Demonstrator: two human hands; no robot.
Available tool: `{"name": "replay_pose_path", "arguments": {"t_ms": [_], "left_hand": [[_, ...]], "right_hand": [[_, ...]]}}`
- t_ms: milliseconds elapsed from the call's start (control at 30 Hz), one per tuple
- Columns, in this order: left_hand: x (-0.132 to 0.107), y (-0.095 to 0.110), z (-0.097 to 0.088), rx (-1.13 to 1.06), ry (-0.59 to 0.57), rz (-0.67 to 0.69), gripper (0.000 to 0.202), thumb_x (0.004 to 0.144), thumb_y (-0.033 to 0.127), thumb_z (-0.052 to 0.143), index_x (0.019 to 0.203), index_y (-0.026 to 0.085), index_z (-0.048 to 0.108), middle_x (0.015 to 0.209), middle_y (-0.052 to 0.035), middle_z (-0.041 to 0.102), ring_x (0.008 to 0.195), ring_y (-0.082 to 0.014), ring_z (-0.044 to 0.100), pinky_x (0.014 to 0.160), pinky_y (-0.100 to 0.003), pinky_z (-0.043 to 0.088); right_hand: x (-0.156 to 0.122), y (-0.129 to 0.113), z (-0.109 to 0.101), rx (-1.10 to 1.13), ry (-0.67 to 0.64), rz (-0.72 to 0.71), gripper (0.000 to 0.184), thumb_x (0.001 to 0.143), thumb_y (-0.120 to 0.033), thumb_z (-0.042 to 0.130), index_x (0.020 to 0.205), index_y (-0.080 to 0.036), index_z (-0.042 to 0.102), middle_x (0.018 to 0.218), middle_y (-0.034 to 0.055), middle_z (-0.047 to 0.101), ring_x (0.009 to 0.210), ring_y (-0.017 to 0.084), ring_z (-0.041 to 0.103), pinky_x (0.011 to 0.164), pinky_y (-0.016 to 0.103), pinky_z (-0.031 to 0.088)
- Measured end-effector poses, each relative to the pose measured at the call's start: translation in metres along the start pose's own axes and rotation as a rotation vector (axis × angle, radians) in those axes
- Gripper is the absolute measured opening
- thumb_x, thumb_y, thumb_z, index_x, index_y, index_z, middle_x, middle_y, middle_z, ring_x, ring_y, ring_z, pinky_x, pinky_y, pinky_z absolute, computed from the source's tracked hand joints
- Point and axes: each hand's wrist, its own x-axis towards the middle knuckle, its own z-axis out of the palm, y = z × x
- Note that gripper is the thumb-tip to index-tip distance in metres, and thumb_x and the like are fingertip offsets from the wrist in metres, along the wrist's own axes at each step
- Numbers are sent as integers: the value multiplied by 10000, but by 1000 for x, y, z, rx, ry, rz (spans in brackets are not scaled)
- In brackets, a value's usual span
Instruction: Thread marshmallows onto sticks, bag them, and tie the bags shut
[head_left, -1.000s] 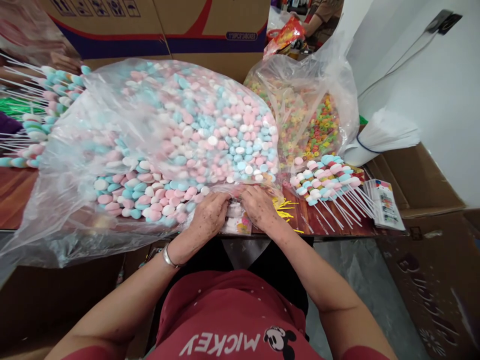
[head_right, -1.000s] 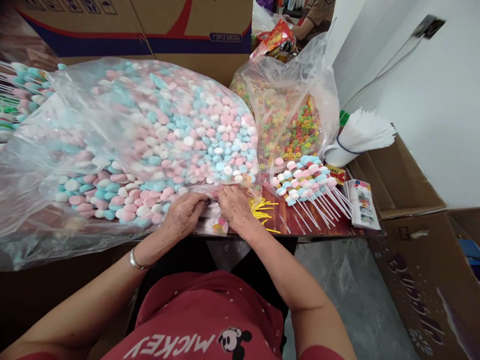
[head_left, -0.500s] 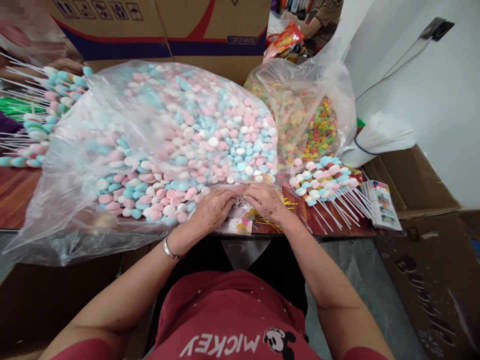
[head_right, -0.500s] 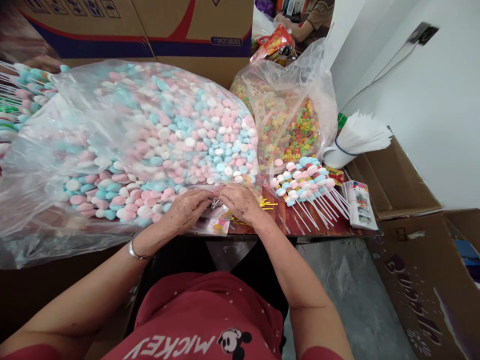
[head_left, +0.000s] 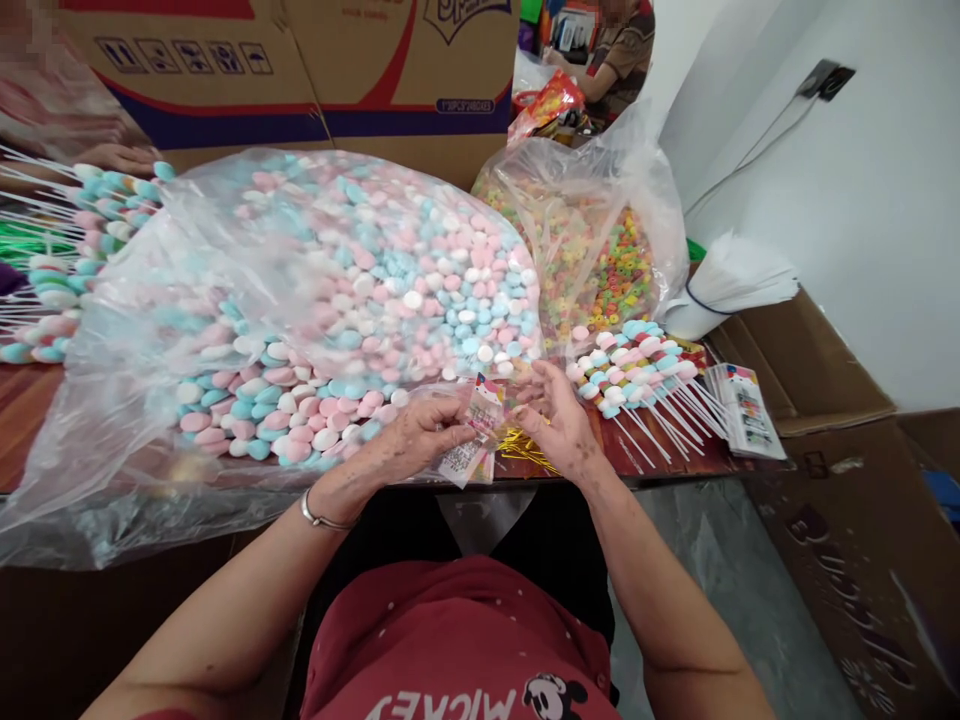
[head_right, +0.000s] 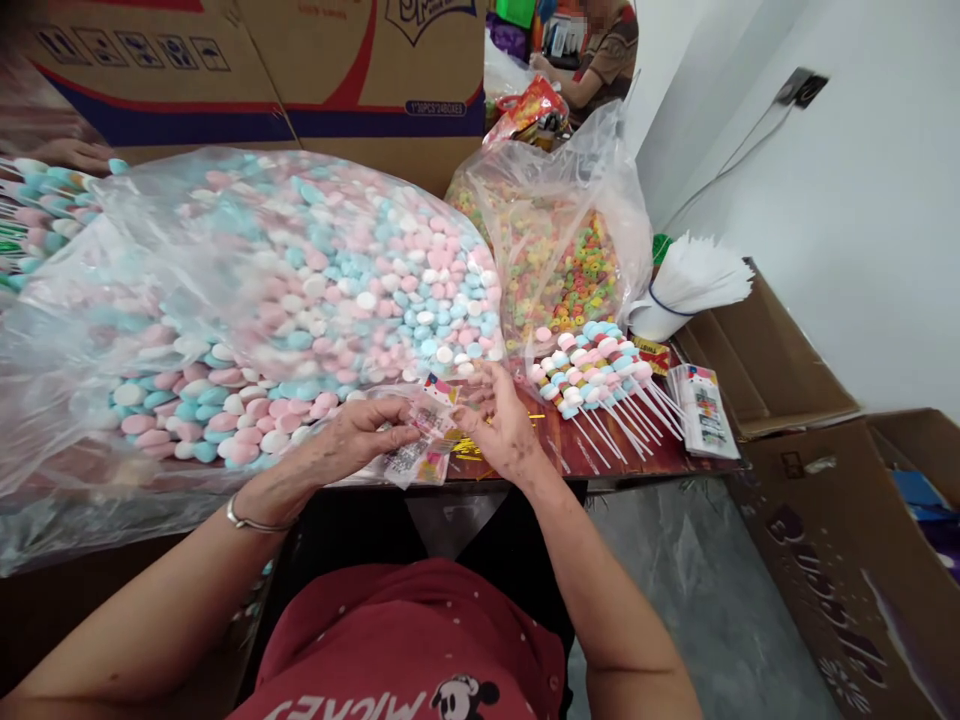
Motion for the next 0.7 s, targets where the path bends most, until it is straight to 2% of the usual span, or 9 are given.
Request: {"name": "replay_pose_path", "arguments": {"t_ms": [67, 133, 200, 267, 333, 400, 533, 600, 700], "left_hand": [[-1, -2, 0, 87, -56, 15, 188, 820, 333, 631, 726, 181, 690, 663, -4, 645, 598, -133, 544, 557, -229, 427], [-2, -2, -1, 162, -124, 58, 183, 832, 322, 619, 730, 185, 683, 670, -3, 649, 631, -137, 555, 601, -235, 439], [-3, 2, -2, 226, -182, 88, 185, 841, 310, 603, 728, 179, 669, 677, 0, 646, 662, -136, 561, 644, -238, 448], [-4, 6, -1, 296, -207, 66, 199, 851, 294, 572, 716, 169, 646, 664, 8, 627, 659, -127, 552, 648, -230, 447], [-5, 10, 3, 329, -173, 39, 147, 843, 277, 566, 787, 165, 642, 733, -1, 648, 696, -130, 563, 665, -232, 456], [-5, 9, 9, 317, -95, 51, 131, 835, 278, 577, 867, 163, 629, 799, -18, 662, 717, -134, 570, 664, -236, 461], [-6, -2, 19, 399, 71, 132, 197, 888, 304, 519, 748, 173, 567, 605, 33, 545, 553, -101, 460, 534, -202, 382], [-7, -9, 20, 505, 92, 186, 254, 911, 314, 491, 704, 178, 544, 552, 48, 495, 508, -93, 414, 500, -199, 339], [-10, -14, 19, 604, 65, 290, 295, 936, 321, 454, 688, 181, 528, 543, 44, 498, 485, -94, 414, 484, -206, 323]], "right_hand": [[0, 3, -4, 80, -98, 94, 693, 855, -502, 591, 1411, -171, 343, 1219, 145, 576, 967, 208, 602, 784, 346, 530], [0, 1, -8, 103, -177, 135, 638, 843, -434, 608, 1387, -175, 399, 1232, 128, 584, 994, 204, 602, 801, 332, 520], [-1, -5, -11, 99, -232, 128, 431, 852, -356, 583, 1242, -175, 553, 1127, 80, 636, 959, 189, 609, 809, 313, 504], [-2, -13, -12, 76, -231, 90, 237, 865, -295, 544, 1035, -175, 657, 970, 38, 668, 890, 171, 615, 817, 297, 485], [-3, -20, -11, 50, -185, 46, 182, 869, -258, 526, 925, -178, 680, 891, 21, 677, 859, 161, 616, 821, 281, 470], [-6, -24, -9, 35, -138, 26, 172, 870, -235, 525, 928, -183, 679, 885, 15, 683, 831, 149, 616, 793, 260, 467], [-13, -25, -4, -13, -136, -28, 153, 898, -222, 513, 910, -186, 661, 842, 10, 672, 776, 137, 607, 733, 242, 469], [-17, -23, -3, -93, -132, -133, 165, 924, -224, 493, 900, -185, 652, 858, 27, 671, 812, 148, 610, 763, 258, 473], [-22, -21, -3, -262, -83, -315, 218, 971, -247, 444, 867, -180, 623, 837, 49, 649, 811, 158, 587, 757, 277, 469]]}}
